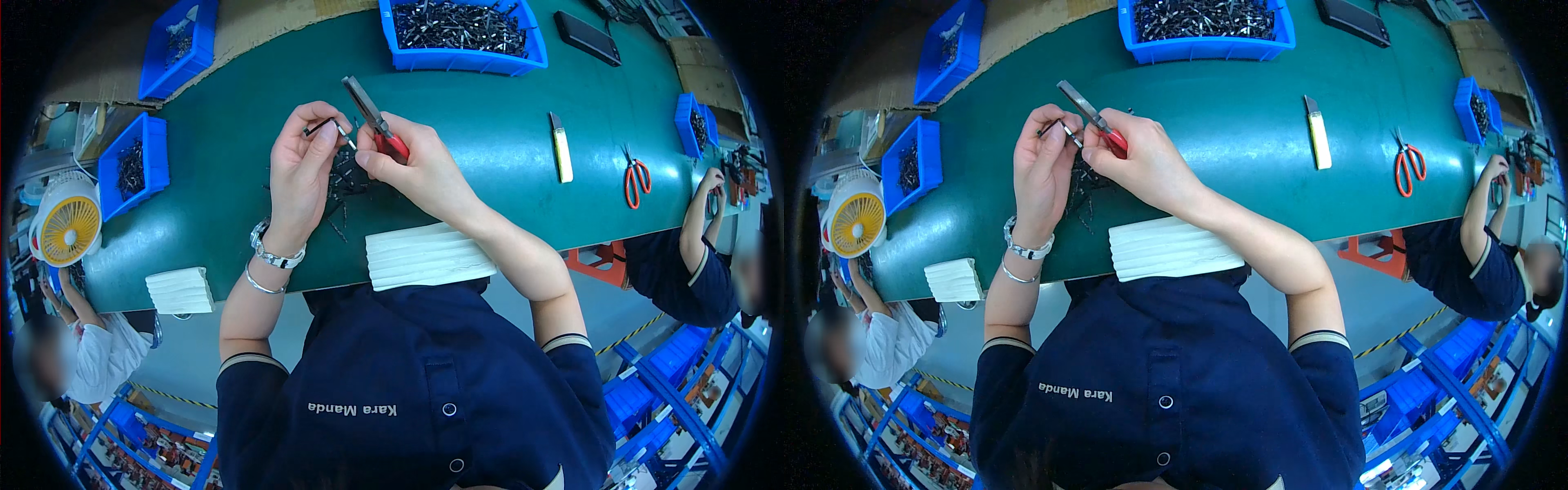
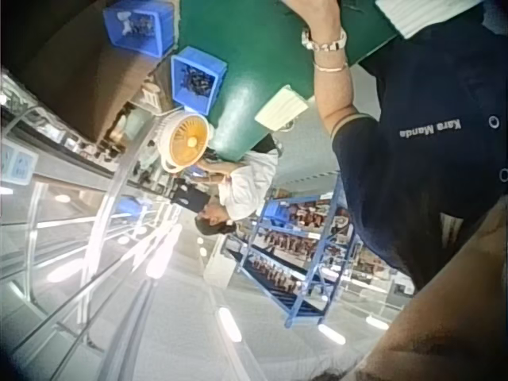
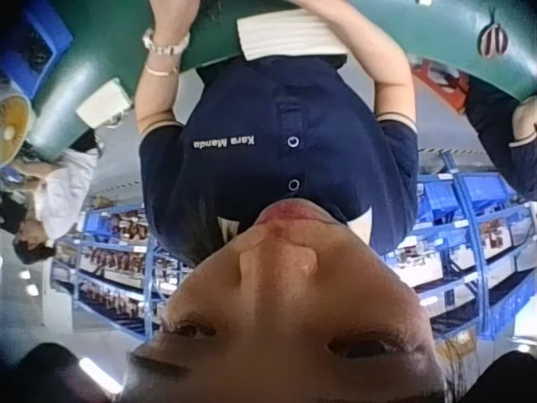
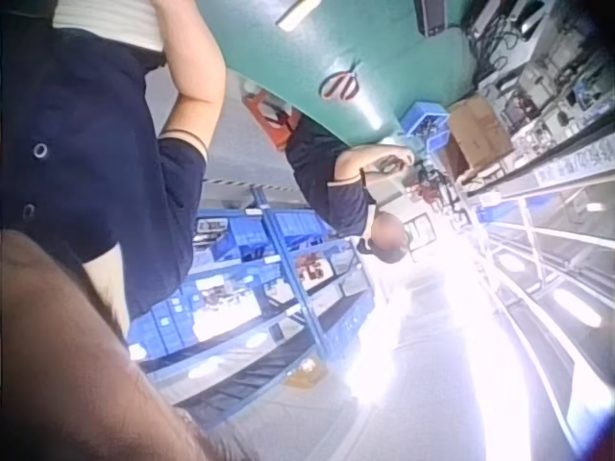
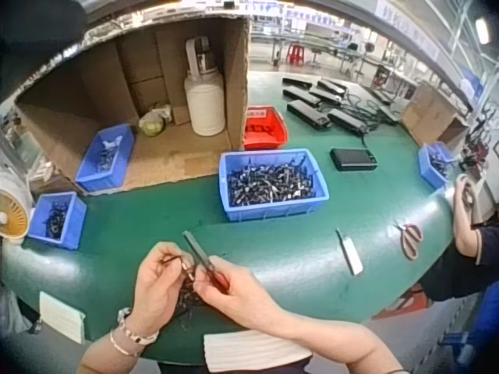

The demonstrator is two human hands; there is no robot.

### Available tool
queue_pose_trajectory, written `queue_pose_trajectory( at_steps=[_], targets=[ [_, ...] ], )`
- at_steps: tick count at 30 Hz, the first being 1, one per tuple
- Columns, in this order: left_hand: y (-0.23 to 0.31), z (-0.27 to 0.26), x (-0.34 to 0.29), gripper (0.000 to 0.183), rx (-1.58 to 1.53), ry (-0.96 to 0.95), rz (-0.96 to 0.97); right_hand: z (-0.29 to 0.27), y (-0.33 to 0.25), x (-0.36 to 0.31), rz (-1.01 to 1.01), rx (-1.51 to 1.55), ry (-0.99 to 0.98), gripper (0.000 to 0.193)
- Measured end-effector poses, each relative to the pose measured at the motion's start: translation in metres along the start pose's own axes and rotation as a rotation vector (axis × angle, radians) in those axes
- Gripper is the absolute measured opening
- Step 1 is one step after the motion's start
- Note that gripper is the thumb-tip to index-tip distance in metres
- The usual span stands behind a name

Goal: Assembling small electronic components and wiring using pliers.

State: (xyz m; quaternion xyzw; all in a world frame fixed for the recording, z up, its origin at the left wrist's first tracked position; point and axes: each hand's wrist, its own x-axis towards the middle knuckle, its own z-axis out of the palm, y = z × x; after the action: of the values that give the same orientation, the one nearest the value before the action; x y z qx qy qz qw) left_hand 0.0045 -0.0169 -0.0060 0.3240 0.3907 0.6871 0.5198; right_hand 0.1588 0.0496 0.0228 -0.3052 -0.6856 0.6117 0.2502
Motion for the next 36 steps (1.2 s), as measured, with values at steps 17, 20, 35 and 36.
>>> queue_pose_trajectory(
  at_steps=[17, 20, 35, 36],
  targets=[
    [-0.001, 0.001, -0.002, 0.017, 0.132, 0.036, 0.006, 0.002, 0.01, 0.001, 0.047, -0.012, -0.056, 0.015],
    [0.001, 0.005, -0.002, 0.022, 0.228, 0.043, 0.043, 0.0, 0.016, 0.005, 0.043, 0.108, -0.044, 0.015],
    [0.003, 0.004, 0.003, 0.009, 1.488, -0.192, 0.381, -0.05, 0.0, 0.015, -0.048, 0.659, 0.319, 0.025],
    [0.003, 0.002, 0.005, 0.009, 1.488, -0.193, 0.381, -0.048, -0.001, 0.014, -0.017, 0.654, 0.286, 0.025]
  ],
)
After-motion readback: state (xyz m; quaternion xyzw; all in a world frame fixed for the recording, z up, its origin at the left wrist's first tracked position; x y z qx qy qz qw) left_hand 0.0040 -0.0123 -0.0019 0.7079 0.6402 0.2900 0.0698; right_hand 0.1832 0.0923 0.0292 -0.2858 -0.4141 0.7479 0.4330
